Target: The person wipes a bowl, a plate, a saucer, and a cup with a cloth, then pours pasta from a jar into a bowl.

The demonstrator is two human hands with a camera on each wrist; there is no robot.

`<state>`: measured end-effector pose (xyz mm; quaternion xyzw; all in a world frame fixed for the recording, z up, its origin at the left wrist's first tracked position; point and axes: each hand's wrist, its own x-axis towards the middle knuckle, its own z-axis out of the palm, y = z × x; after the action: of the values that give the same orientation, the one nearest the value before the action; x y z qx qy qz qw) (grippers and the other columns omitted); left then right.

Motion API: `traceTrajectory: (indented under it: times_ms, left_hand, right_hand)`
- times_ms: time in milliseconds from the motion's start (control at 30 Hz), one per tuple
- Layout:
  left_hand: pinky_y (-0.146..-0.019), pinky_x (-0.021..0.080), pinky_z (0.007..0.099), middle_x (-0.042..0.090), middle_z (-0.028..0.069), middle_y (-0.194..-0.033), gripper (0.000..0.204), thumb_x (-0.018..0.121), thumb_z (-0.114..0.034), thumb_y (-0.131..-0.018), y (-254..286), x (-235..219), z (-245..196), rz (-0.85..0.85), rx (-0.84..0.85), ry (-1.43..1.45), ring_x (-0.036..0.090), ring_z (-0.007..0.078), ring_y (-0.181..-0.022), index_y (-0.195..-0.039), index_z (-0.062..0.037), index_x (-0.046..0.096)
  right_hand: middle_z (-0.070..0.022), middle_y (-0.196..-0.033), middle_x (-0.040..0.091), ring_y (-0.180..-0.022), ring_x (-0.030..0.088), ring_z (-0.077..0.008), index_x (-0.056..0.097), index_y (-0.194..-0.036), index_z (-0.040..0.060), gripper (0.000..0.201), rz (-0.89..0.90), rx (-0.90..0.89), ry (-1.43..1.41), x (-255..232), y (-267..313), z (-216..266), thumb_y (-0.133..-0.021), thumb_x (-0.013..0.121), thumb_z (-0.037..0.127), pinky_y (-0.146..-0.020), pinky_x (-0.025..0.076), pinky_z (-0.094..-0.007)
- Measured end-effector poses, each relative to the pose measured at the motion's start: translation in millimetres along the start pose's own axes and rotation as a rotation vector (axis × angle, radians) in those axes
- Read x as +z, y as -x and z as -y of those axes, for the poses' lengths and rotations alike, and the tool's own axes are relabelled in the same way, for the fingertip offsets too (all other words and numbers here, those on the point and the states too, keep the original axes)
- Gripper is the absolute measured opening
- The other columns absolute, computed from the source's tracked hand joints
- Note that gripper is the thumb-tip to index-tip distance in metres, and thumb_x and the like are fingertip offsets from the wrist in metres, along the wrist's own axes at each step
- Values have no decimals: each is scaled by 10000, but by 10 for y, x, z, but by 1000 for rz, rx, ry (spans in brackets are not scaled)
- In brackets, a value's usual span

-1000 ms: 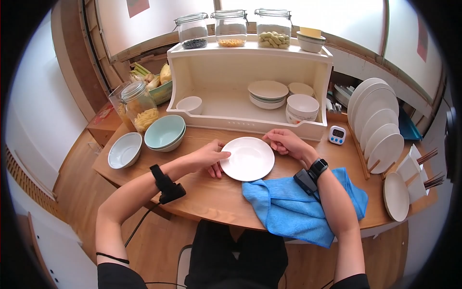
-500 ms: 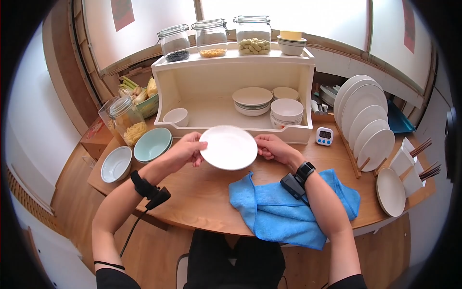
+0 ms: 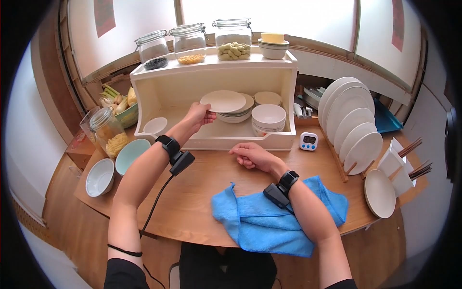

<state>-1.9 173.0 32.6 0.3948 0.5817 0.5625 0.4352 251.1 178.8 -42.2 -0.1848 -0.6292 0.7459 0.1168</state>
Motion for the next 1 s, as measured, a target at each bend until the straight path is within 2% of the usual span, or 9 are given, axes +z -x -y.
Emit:
traceTrajectory:
  times_ms: [267, 367, 533, 667, 767, 867, 933, 967, 1000]
  left_hand:
    - [-688, 578, 314, 626, 105, -852, 249, 449, -187, -1006, -377, 364, 163, 29, -22, 75, 648, 188, -719, -1064, 43, 524]
    - [-678, 589, 317, 628, 105, -843, 275, 454, -214, -1013, -343, 369, 186, 42, -17, 71, 662, 196, -725, -1066, 46, 523]
    - [-570, 572, 297, 641, 112, -763, 377, 601, -307, -951, -219, 366, 137, 111, 3, -144, 654, 182, -631, -1072, 44, 536]
    - [-549, 560, 288, 641, 117, -737, 404, 651, -315, -920, -136, 405, 156, 123, 64, -209, 649, 174, -621, -1087, 36, 542]
    - [-533, 553, 285, 643, 118, -757, 368, 643, -257, -924, -126, 424, 180, 137, 92, -176, 647, 177, -613, -1121, 35, 535]
    - [-522, 549, 281, 646, 126, -800, 358, 621, -204, -927, 11, 427, 164, 122, 106, -137, 647, 183, -611, -1155, 43, 501]
    - [-522, 548, 293, 641, 136, -836, 489, 586, -177, -935, 179, 402, 116, 125, 132, -164, 647, 191, -615, -1301, 64, 367]
    - [-522, 548, 293, 641, 136, -836, 489, 586, -177, -935, 284, 394, 84, 115, 123, -163, 647, 191, -615, -1301, 64, 367]
    - [-524, 547, 296, 636, 141, -836, 567, 578, -184, -940, 400, 378, 64, 132, 146, -144, 647, 194, -616, -1354, 61, 278]
  right_hand:
    - [17, -688, 510, -495, 364, -25, 560, -1121, 34, 245, 27, 18, -22, -20, -23, 1, -1022, 463, 237, -434, 281, -186]
    - [18, -684, 510, -490, 366, -25, 560, -1121, 35, 243, 29, 25, -32, -25, -30, -1, -1023, 460, 234, -434, 286, -185]
    - [29, -656, 505, -470, 357, -15, 579, -1102, 39, 238, 2, 16, -31, -2, -35, 2, -1025, 461, 231, -413, 270, -175]
    - [32, -654, 503, -460, 350, -14, 584, -1095, 37, 239, -11, 15, -31, 14, -31, 19, -1023, 467, 233, -402, 259, -172]
    - [32, -653, 502, -455, 347, -14, 584, -1095, 37, 239, -20, 19, -28, 21, -30, 18, -1022, 469, 233, -397, 255, -170]
    - [31, -653, 500, -457, 347, -15, 582, -1098, 34, 238, -18, 13, -41, 10, -30, 10, -1021, 470, 230, -400, 257, -168]
    - [22, -666, 514, -466, 363, -21, 579, -1108, 35, 234, 1, 15, -46, -19, -33, 1, -1018, 475, 225, -407, 269, -173]
    - [13, -678, 527, -474, 379, -27, 576, -1117, 37, 231, 20, 13, -48, -33, -43, -5, -1015, 479, 219, -413, 281, -179]
    - [15, -677, 526, -474, 378, -28, 575, -1116, 35, 233, 5, 25, -50, -45, -44, -15, -1013, 482, 221, -411, 280, -179]
